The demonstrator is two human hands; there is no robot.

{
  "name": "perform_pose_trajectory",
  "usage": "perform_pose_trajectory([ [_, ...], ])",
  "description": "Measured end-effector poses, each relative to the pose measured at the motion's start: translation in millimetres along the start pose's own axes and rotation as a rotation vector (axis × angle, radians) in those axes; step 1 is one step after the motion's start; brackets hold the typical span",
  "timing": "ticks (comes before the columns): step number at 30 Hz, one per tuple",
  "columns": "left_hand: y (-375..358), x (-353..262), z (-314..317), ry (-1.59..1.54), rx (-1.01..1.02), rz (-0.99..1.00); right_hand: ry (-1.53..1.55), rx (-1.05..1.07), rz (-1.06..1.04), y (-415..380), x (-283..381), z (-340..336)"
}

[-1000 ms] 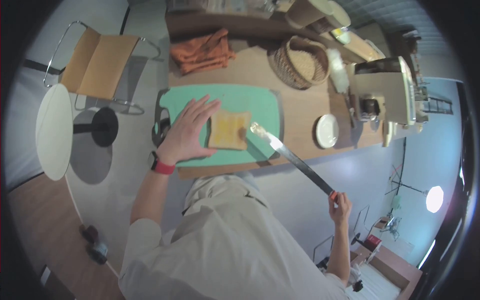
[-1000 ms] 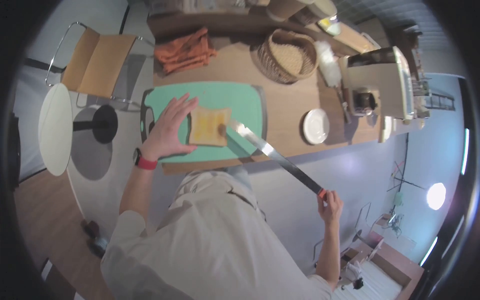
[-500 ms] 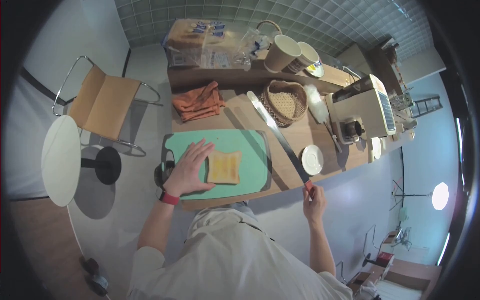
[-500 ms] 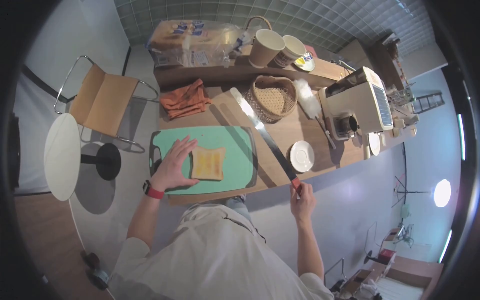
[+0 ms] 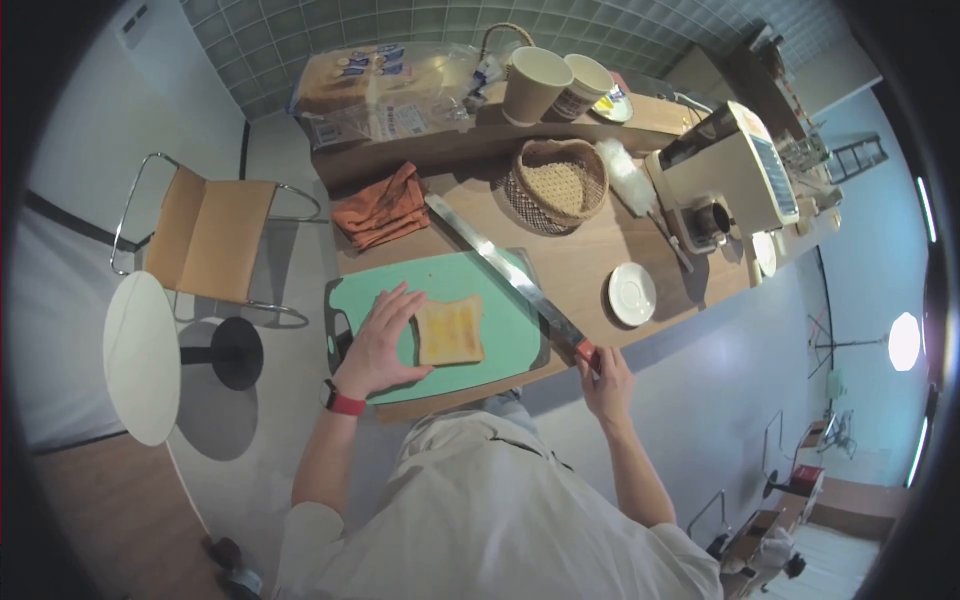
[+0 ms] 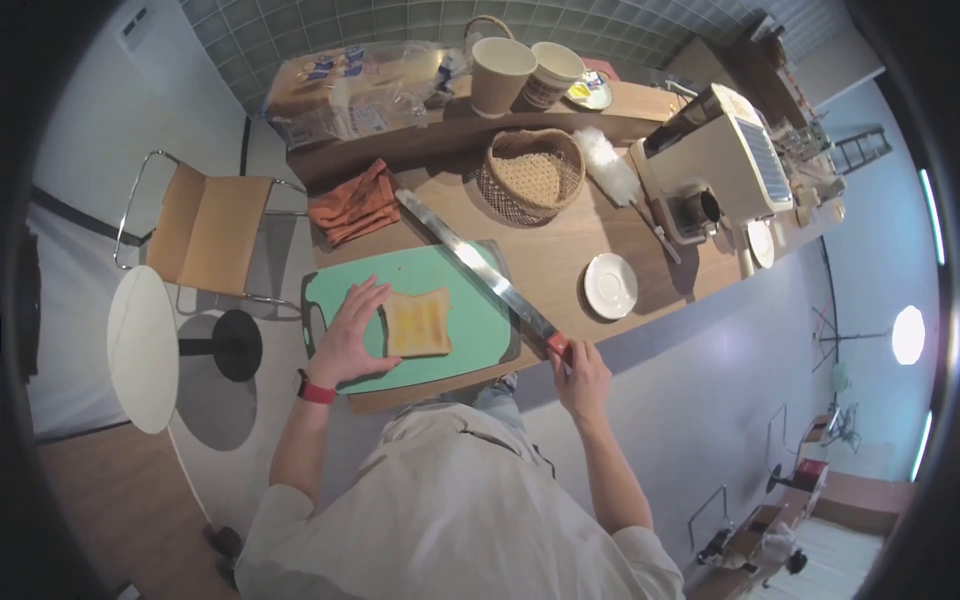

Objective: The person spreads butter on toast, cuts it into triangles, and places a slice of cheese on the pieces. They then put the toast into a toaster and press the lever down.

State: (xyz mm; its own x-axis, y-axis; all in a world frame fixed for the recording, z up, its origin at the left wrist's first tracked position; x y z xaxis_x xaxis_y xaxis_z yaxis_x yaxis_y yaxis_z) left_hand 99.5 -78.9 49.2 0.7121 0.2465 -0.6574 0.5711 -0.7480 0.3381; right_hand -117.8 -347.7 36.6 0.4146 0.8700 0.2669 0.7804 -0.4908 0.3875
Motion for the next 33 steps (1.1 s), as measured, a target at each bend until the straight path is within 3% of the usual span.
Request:
perform_pose_trajectory([
  [9,-1.3,-6.8,-0.3,-0.035,-0.066,-0.017,0.083,-0.014,0.164,-23.3,15.1,-4.4],
  [17,11.7,-39.6,-18.5,-0.076,-0.192,0.082,0.138,0.008,0.149,-14.6,38.3,-11.8],
  [21,19.8,-61.9,-24.9,-0.173,-0.266,0.08,0.501,-0.024,0.289,-4.5,53.7,-23.1],
  [23,23.3,-72.6,-19.6,-0.292,-0.268,0.016,1.023,0.105,0.583,-6.7,63.6,-14.8],
  [26,36.8,-102.4,-5.0,-0.402,-0.277,0.078,1.369,0.172,0.652,2.8,82.5,-28.2],
  [29,48.1,-125.5,10.1,-0.428,-0.288,0.148,1.418,0.055,0.702,3.9,67.2,-44.0],
  [33,58.4,-134.1,43.4,-0.624,-0.244,0.056,1.385,0.006,0.75,-1.0,38.3,-64.3],
])
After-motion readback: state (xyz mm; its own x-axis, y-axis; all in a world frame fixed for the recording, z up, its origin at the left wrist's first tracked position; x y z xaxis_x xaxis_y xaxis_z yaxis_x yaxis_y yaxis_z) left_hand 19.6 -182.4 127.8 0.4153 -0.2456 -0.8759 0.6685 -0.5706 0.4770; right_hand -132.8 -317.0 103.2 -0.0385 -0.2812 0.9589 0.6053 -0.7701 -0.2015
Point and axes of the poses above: each hand's wrist, its own y-axis towards the middle knuckle, its own z-axis out of the palm, x = y × z, the point moved 9 cm from there along y, towards the middle knuckle, and after that the axes turned 12 degrees about -x, right-handed, at the moved point
